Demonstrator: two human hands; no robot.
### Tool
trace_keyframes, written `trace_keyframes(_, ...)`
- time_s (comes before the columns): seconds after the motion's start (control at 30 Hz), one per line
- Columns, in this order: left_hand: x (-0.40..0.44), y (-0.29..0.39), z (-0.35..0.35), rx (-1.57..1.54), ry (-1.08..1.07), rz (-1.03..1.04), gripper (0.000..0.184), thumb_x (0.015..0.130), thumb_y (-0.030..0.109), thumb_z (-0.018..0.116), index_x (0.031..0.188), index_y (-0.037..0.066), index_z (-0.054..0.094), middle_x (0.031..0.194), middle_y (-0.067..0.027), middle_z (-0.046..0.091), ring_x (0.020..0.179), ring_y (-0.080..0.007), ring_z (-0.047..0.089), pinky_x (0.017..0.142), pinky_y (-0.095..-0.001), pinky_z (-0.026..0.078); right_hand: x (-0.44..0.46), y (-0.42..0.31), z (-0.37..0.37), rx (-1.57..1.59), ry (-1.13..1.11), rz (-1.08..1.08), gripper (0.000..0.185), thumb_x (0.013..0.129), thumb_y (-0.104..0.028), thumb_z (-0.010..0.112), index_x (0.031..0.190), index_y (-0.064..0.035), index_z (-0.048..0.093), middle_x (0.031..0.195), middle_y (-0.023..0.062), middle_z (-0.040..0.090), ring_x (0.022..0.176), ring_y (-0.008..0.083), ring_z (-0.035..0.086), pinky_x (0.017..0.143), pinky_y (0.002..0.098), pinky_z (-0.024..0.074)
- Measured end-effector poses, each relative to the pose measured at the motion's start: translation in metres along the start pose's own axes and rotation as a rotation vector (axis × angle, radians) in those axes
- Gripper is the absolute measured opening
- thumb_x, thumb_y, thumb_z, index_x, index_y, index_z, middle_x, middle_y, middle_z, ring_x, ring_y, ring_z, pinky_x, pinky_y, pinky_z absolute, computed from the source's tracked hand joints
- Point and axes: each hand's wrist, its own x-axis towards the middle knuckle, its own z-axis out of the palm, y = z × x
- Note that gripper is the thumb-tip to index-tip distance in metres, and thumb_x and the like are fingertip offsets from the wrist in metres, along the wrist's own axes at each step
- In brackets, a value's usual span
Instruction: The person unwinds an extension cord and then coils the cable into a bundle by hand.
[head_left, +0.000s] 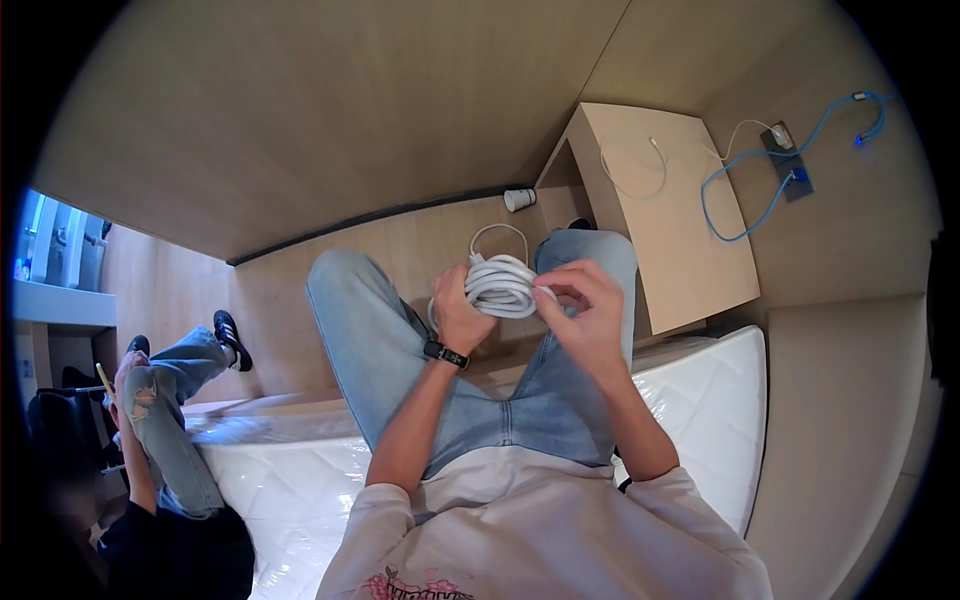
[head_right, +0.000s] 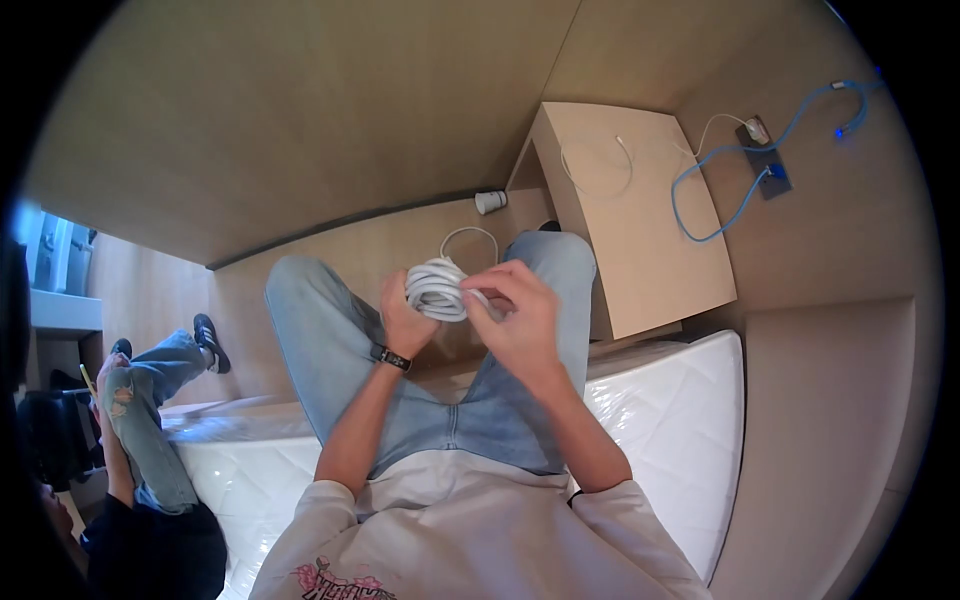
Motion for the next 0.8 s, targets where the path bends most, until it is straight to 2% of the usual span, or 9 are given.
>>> trace_keyframes(0.27,-0.009,0.0,0.002,-0.107,0.025,-0.148,0.034,0.061,0.014,0.078,0.08,0.003,0.052,0.079,-0.016,0.057,0.076,-0.0368,0.055,0.067,-0.0427,0.043,-0.004,0.012,-0.007,-0.07,-0.059,0.003,0.019,0.08,-0.001,0.066,0.099,-0.0028,0.069,0.087,0.0085,0.062,0.074,0.0159,0.061,0.067,0.0245,0.0484)
trace_keyframes(0.37,-0.006,-0.006,0.002,-0.15,0.102,-0.241,0.035,0.062,0.016,0.078,0.082,0.003,0.053,0.082,-0.0168,0.059,0.077,-0.0354,0.058,0.067,-0.0402,0.045,0.025,0.003,-0.014,0.004,-0.251,-0.03,0.022,0.081,-0.004,0.065,0.103,-0.0038,0.069,0.092,0.0103,0.064,0.078,0.017,0.061,0.069,0.0267,0.0489)
trace_keyframes(0.43,-0.004,-0.016,0.003,-0.209,0.24,-0.195,0.037,0.062,0.017,0.079,0.086,0.002,0.055,0.082,-0.0152,0.06,0.073,-0.0322,0.06,0.067,-0.0376,0.047,0.068,-0.021,-0.019,-0.214,-0.513,-0.191,0.028,0.082,-0.008,0.064,0.11,-0.0041,0.066,0.1,0.0085,0.066,0.085,0.0159,0.06,0.07,0.0279,0.049)
trace_keyframes(0.5,-0.005,-0.023,0.001,-0.243,0.291,-0.158,0.041,0.061,0.018,0.08,0.091,0.002,0.056,0.079,-0.0132,0.06,0.071,-0.0288,0.06,0.067,-0.037,0.048,0.113,-0.041,-0.011,0.039,-0.383,-0.124,0.034,0.087,-0.016,0.062,0.12,-0.0056,0.061,0.107,0.0063,0.066,0.093,0.0134,0.059,0.073,0.0273,0.0484)
trace_keyframes(0.57,-0.005,-0.014,-0.002,-0.354,0.304,-0.28,0.041,0.062,0.017,0.079,0.093,0.002,0.057,0.081,-0.0142,0.06,0.074,-0.0274,0.061,0.069,-0.0366,0.048,0.157,-0.062,-0.017,0.142,-0.282,0.015,0.039,0.091,-0.022,0.059,0.127,-0.0071,0.054,0.11,0.0043,0.065,0.099,0.0121,0.058,0.079,0.027,0.0474)
trace_keyframes(0.63,-0.008,-0.023,-0.007,-0.296,0.294,-0.279,0.038,0.063,0.017,0.078,0.089,0.002,0.056,0.08,-0.0152,0.059,0.075,-0.03,0.059,0.069,-0.0382,0.047,0.172,-0.056,-0.016,0.136,-0.299,0.005,0.038,0.092,-0.023,0.058,0.127,-0.0076,0.054,0.111,0.0047,0.064,0.101,0.012,0.058,0.08,0.0269,0.0469)
trace_keyframes(0.7,-0.009,-0.034,-0.007,0.008,0.333,-0.065,0.031,0.069,0.013,0.074,0.089,0.001,0.054,0.079,-0.0073,0.061,0.072,-0.014,0.06,0.066,-0.0283,0.048,0.169,-0.036,-0.011,0.152,-0.384,0.033,0.036,0.093,-0.024,0.057,0.126,-0.0078,0.054,0.112,0.0051,0.064,0.103,0.0122,0.057,0.082,0.027,0.0464)
trace_keyframes(0.77,-0.002,-0.033,-0.007,-0.035,0.364,-0.032,0.033,0.068,0.015,0.076,0.086,0.002,0.052,0.075,-0.0084,0.059,0.069,-0.0167,0.06,0.064,-0.0299,0.048,0.145,0.008,0.003,0.161,-0.515,0.019,0.033,0.094,-0.025,0.056,0.121,-0.0068,0.059,0.115,0.0051,0.063,0.104,0.0135,0.057,0.087,0.0293,0.0454)
trace_keyframes(0.8,-0.001,-0.028,-0.013,0.0,0.348,0.013,0.033,0.066,0.017,0.077,0.083,0.002,0.053,0.076,-0.0116,0.057,0.071,-0.0265,0.056,0.065,-0.0364,0.045,0.128,0.031,0.014,0.09,-0.536,0.002,0.031,0.096,-0.026,0.053,0.117,-0.0048,0.061,0.117,0.0055,0.061,0.104,0.0146,0.057,0.091,0.0298,0.0434)
